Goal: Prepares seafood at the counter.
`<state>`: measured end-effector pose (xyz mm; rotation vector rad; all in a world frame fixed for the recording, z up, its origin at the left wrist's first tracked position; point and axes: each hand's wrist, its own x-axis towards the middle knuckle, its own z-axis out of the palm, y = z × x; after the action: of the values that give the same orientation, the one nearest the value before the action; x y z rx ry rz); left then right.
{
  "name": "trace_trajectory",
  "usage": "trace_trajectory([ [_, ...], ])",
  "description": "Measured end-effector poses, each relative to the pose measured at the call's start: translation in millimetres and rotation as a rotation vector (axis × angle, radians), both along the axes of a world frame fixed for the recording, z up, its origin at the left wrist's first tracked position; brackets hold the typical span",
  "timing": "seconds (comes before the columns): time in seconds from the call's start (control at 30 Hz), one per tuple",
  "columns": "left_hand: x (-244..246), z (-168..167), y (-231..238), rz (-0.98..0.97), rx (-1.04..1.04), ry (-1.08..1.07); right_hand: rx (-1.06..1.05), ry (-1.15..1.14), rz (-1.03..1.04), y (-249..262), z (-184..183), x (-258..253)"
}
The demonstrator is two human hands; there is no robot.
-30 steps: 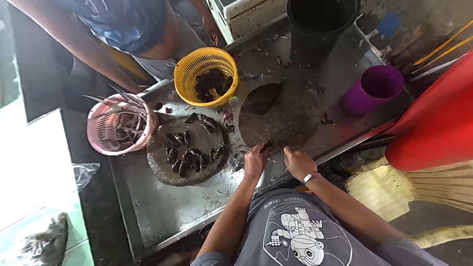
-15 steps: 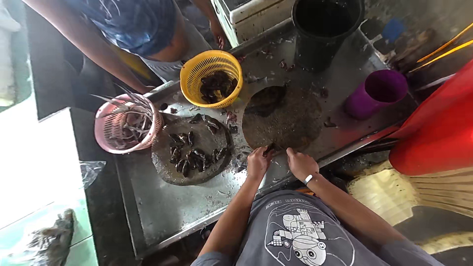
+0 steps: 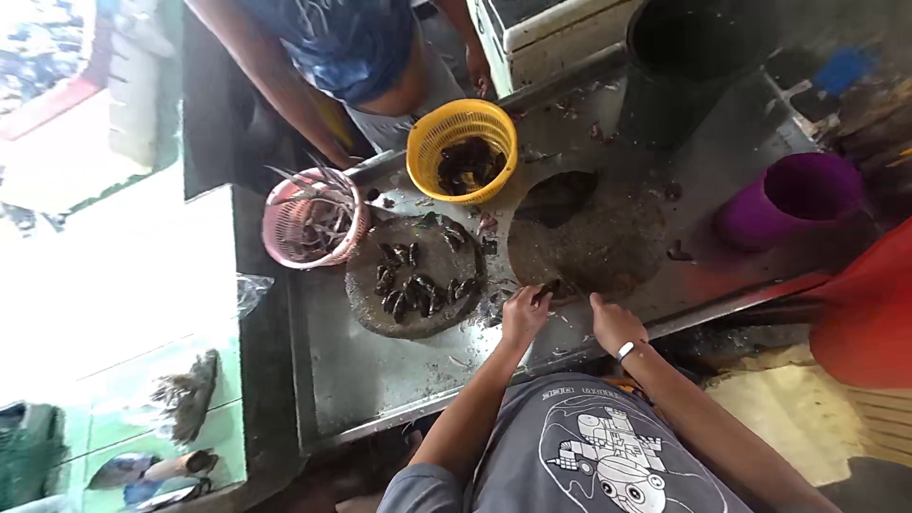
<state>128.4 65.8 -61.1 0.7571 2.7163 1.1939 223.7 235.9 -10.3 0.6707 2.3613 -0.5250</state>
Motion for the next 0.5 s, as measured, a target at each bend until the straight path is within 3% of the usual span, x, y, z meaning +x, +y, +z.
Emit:
trace_trajectory([
  [0.1, -28, 22, -10, 0.103, 0.018, -0.054, 0.015, -0.019, -0.008, -2, -4, 0],
  [0.2, -90, 64, -2, 0.302, 0.017, -0.142, 0.006, -0.003, -0.025, -1, -8, 0],
  [0.33, -192, 103, 0, 0.356, 0.494, -0.26, -0.017, 0.116, -0.013, 5, -17, 6],
  [0.37, -206, 105, -11, 0.387, 0.524, -0.271, -0.037, 0.104, -0.023, 6, -19, 6],
  [0.4, -212, 100, -31, 0.439, 0.416, -0.26, -0.079, 0.098, -0.041, 10, -22, 6],
  [0.5, -182, 64, -101, 0.447, -0.258, -0.198, -0.444, 0.15, -0.272, 29, -23, 10],
])
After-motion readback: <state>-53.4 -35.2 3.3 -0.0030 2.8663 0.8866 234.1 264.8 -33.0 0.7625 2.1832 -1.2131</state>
